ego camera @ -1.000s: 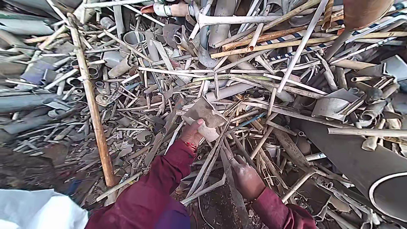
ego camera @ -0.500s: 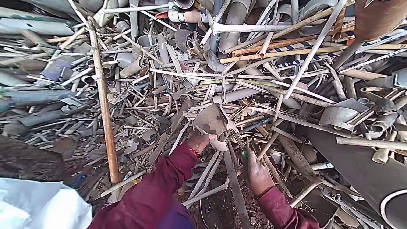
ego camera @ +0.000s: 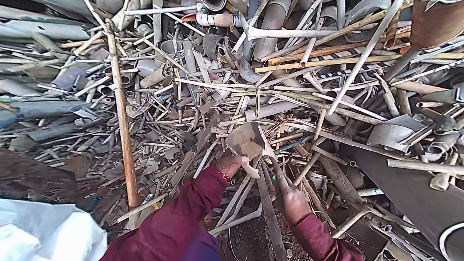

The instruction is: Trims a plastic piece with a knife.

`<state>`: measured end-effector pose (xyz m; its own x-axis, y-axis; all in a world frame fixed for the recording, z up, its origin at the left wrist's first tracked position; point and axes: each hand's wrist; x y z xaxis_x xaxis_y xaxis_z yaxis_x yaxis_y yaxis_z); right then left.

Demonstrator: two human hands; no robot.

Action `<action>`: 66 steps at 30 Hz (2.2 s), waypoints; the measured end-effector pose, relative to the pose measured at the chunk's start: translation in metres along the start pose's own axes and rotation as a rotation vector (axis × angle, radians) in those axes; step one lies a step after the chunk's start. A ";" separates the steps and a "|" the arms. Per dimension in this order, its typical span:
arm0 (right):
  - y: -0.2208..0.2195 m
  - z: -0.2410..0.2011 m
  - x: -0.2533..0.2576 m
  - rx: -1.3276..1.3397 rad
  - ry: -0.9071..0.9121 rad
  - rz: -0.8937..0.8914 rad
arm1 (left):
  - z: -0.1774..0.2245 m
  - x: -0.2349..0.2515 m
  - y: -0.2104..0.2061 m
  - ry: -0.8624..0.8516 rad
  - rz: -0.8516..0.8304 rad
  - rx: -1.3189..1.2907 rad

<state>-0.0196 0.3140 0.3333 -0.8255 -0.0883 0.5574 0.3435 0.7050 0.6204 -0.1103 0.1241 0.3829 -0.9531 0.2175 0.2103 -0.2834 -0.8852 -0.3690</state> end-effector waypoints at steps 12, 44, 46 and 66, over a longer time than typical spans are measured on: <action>0.017 -0.015 -0.008 -0.003 -0.165 -0.062 | 0.002 0.006 0.015 -0.156 -0.019 0.309; 0.013 -0.037 0.008 -0.100 -0.360 -0.427 | 0.001 0.005 -0.006 -0.116 0.185 0.275; 0.012 -0.036 0.005 -0.163 -0.292 -0.348 | -0.002 0.007 -0.001 -0.151 0.147 0.306; 0.040 -0.020 0.011 -0.080 -0.380 -0.388 | -0.010 0.014 0.008 -0.295 0.056 0.319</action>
<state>-0.0061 0.3272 0.3755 -0.9969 -0.0598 0.0501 0.0028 0.6146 0.7889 -0.1266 0.1241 0.3734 -0.8821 0.0796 0.4643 -0.1410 -0.9850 -0.0991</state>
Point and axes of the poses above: each hand's wrist, its own x-axis towards the middle knuckle, its own y-axis out of the back of the hand, z = x × y, and after that the axes turned 12 degrees about x, right-handed
